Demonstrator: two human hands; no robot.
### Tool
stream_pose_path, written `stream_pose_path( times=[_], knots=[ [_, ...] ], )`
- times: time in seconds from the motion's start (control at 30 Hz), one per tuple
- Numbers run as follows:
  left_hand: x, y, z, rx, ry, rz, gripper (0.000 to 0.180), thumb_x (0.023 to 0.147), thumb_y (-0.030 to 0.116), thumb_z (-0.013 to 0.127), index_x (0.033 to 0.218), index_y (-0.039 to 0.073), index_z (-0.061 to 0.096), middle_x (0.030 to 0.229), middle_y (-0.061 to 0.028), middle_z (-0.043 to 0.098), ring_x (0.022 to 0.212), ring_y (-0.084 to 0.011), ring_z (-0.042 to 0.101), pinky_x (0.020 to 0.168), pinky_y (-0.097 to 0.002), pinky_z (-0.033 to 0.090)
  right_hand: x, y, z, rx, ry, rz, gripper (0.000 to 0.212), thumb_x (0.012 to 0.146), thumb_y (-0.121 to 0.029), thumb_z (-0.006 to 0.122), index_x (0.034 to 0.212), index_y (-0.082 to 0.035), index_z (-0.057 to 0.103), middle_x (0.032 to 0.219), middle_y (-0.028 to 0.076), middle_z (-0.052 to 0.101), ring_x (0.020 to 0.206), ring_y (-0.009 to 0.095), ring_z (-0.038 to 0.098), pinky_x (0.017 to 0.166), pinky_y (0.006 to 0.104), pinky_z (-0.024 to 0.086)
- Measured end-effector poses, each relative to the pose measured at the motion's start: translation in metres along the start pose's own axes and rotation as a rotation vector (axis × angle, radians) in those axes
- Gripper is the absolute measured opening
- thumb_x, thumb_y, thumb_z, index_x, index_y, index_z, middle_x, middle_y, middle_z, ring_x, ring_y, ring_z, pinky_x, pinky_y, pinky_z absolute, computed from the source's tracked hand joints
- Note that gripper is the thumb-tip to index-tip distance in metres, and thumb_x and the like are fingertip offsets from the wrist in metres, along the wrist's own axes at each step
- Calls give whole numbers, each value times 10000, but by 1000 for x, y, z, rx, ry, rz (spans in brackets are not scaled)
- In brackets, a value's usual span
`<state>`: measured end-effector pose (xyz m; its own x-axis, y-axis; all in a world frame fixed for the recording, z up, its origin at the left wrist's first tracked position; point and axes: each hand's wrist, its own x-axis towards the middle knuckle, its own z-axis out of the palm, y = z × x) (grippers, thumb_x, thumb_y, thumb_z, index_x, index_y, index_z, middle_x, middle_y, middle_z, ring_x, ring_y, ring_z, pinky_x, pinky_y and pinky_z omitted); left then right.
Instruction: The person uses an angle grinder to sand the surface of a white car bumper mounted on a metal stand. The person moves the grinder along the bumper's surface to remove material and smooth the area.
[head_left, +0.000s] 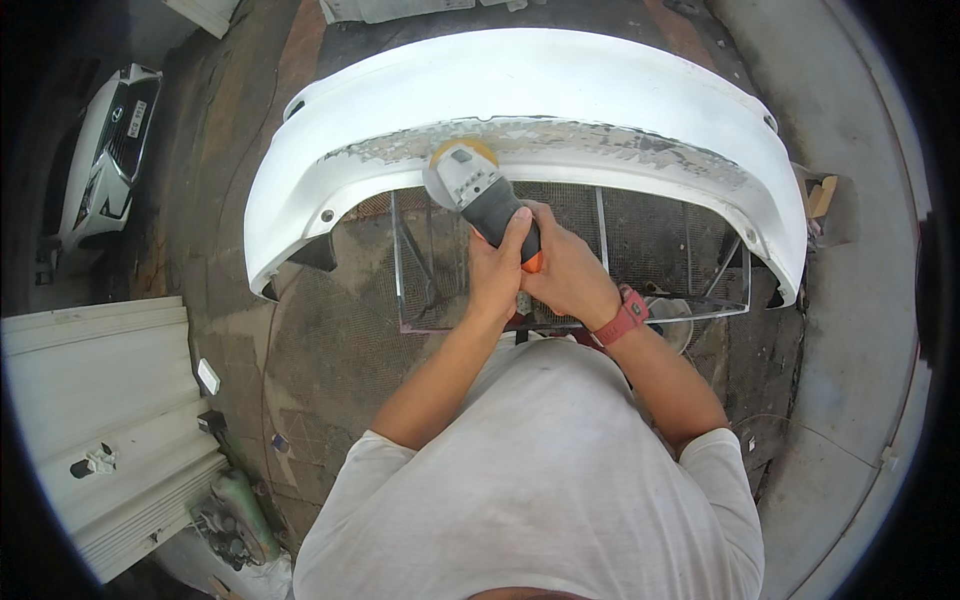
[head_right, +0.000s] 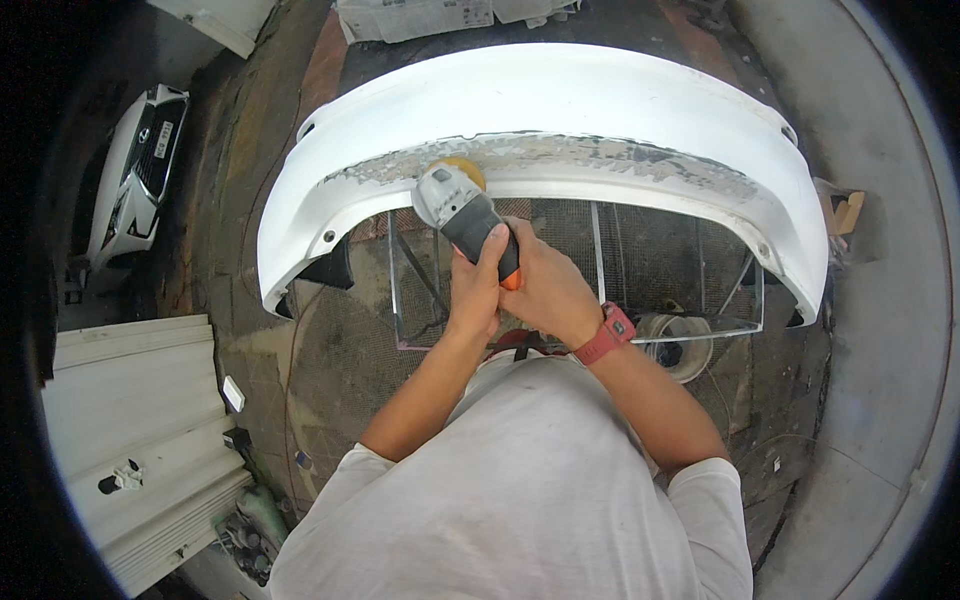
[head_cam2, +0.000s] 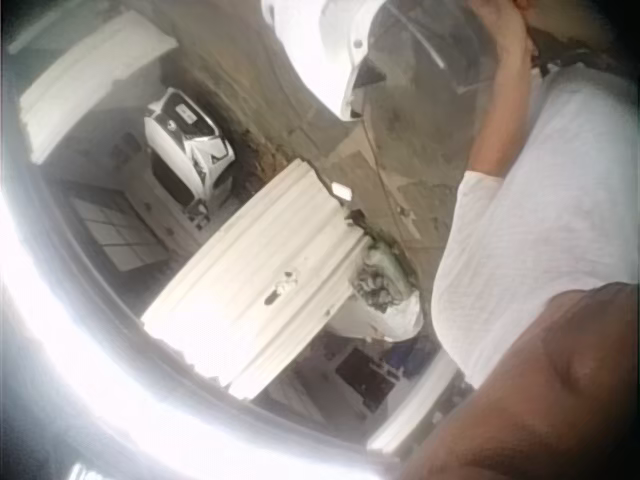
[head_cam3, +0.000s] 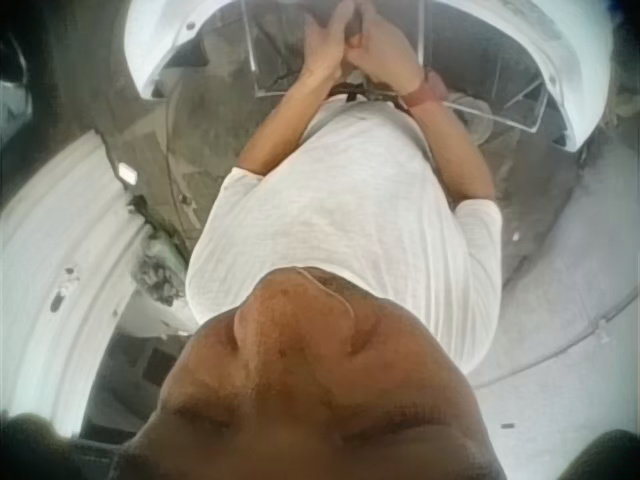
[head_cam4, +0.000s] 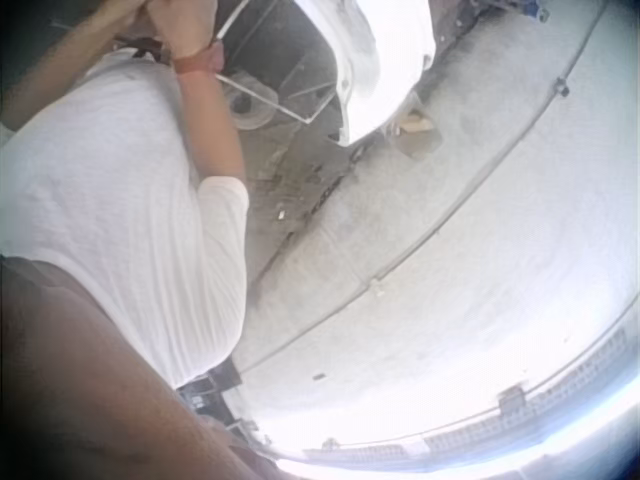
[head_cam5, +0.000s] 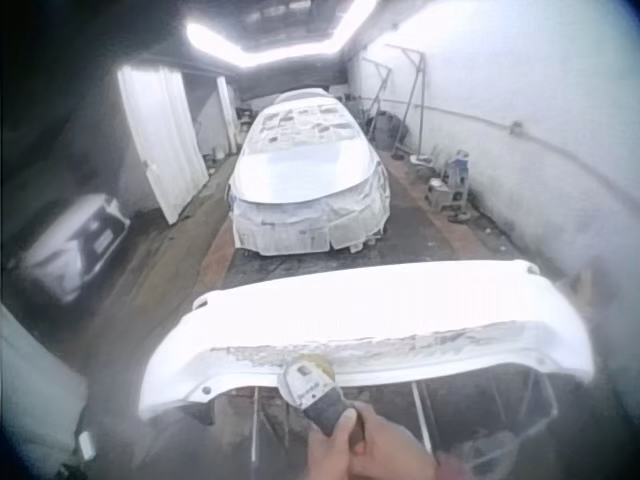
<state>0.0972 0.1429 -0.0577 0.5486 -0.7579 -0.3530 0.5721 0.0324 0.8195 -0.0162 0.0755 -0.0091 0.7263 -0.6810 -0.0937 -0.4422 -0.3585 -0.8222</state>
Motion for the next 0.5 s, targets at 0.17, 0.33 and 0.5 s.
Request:
stream_pose_path(
  times=[0.17,0.33,0.5],
  knots=[
    [0,0,-2,-16,-35,-15,471,1064,281,821,1391,44,578,1256,-73,691,1119,-145,672,999,-350,575,-2,0,0,11,-1,22,768,910,-255,801,1544,10,460,1161,342,758,1099,545,729,935,577,582],
    [-11,-9,10,64,-31,-15,485,1063,283,821,1404,37,578,1277,-85,692,1139,-151,671,1024,-350,567,-17,6,-7,6,-27,148,789,897,-221,804,1558,11,442,1163,348,756,1102,554,726,935,573,585],
    [-12,-20,19,83,-108,-45,497,1060,274,825,1408,27,571,1282,-88,691,1164,-155,672,1043,-352,563,-33,16,-11,56,111,79,803,890,-231,826,1552,9,441,1160,346,756,1103,554,728,938,566,587]
  ],
)
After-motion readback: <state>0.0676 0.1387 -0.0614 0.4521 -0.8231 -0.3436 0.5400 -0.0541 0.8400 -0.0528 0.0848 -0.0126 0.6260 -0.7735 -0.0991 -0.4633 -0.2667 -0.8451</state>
